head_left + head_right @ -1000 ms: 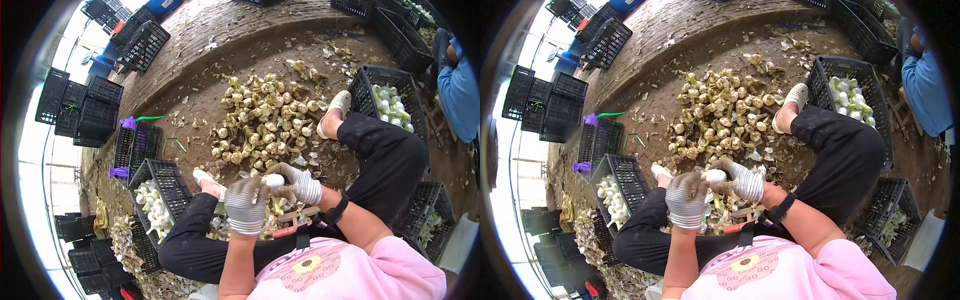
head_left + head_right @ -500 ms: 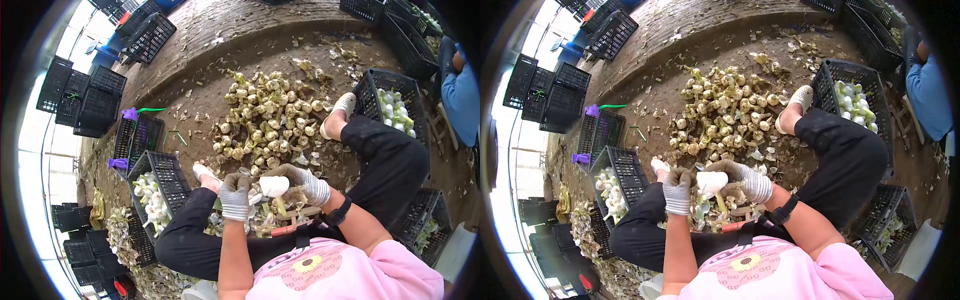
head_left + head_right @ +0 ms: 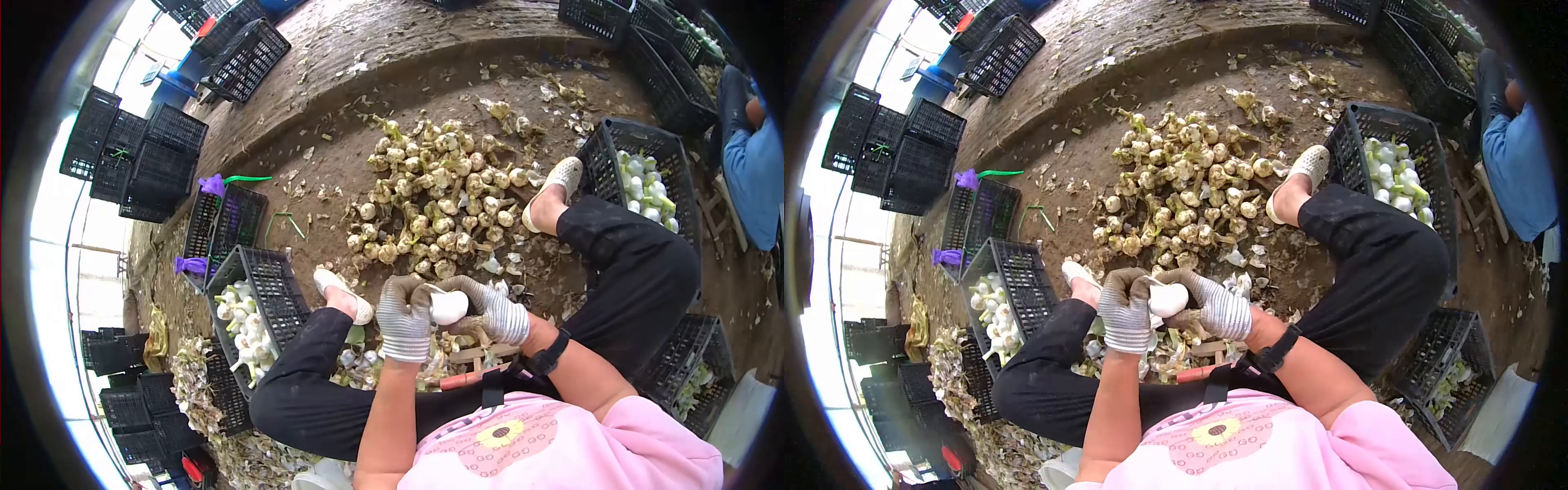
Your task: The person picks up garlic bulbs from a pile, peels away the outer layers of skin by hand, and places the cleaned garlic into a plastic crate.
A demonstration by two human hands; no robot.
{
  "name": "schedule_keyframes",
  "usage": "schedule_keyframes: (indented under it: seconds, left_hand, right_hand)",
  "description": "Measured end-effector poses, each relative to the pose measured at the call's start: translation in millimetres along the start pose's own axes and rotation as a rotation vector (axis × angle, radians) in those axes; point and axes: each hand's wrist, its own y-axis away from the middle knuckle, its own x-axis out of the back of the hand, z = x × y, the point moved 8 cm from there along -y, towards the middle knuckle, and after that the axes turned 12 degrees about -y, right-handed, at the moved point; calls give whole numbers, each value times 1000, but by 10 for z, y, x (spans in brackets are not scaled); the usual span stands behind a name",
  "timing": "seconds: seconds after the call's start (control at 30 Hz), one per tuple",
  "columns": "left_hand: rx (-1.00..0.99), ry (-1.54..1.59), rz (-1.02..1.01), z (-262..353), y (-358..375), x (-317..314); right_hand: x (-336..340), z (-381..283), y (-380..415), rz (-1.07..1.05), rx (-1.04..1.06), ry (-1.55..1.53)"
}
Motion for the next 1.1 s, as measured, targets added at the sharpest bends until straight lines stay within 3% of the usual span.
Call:
schedule_keyframes:
  seconds: [0.13,0.2,0.23,0.27,0.33,0.37,0.43,0.47,0.5,0.53,0.67,0.73,0.77,0.8,0.87,0.93,1.0,1.07,1.1]
  left_hand:
    - [-119,-278,22,-15,-20,-14]
    - [133,-72,25,-530,-6,-51]
    - [146,-131,22,-495,-35,39]
    - [286,32,-14,-380,-22,57]
    - [196,240,2,-416,-13,34]
    - [238,351,8,-430,7,28]
    - [352,552,-17,-303,51,-8]
    - [332,549,-28,-169,58,-11]
    - [313,547,-38,-60,70,-27]
    - [294,545,-46,16,72,-46]
    - [341,823,175,194,-263,458]
    - [155,402,105,78,-331,683]
    - [114,214,-196,75,-312,554]
    - [147,-227,-448,-180,-157,394]
    - [-133,-424,-471,393,9,207]
    - [-285,-282,-279,647,104,63]
    - [-377,-252,-191,770,176,-78]
    - [-19,226,-191,300,84,-242]
    - [19,294,-170,151,21,-277]
  right_hand:
    - [-8,60,23,-52,-79,-2]
    - [-66,125,33,-101,-139,-20]
    - [-104,138,62,-161,-157,-45]
    - [-53,133,67,-108,-124,-71]
    - [69,115,11,-3,-31,-115]
    - [108,171,-65,-61,20,-248]
    - [251,230,-104,-51,103,-73]
    - [277,168,-96,18,130,238]
    - [257,239,-80,34,55,-459]
    - [293,237,-124,115,134,-378]
    - [290,190,-20,145,-71,-478]
    - [354,244,-29,187,-6,-667]
    - [341,199,-53,168,6,-691]
    - [325,171,-54,155,18,-719]
    - [352,214,-38,131,42,-723]
    - [376,358,-115,69,-3,-723]
    - [388,341,-118,101,145,-604]
    - [428,434,-81,103,41,-634]
    - [583,251,-29,174,199,-667]
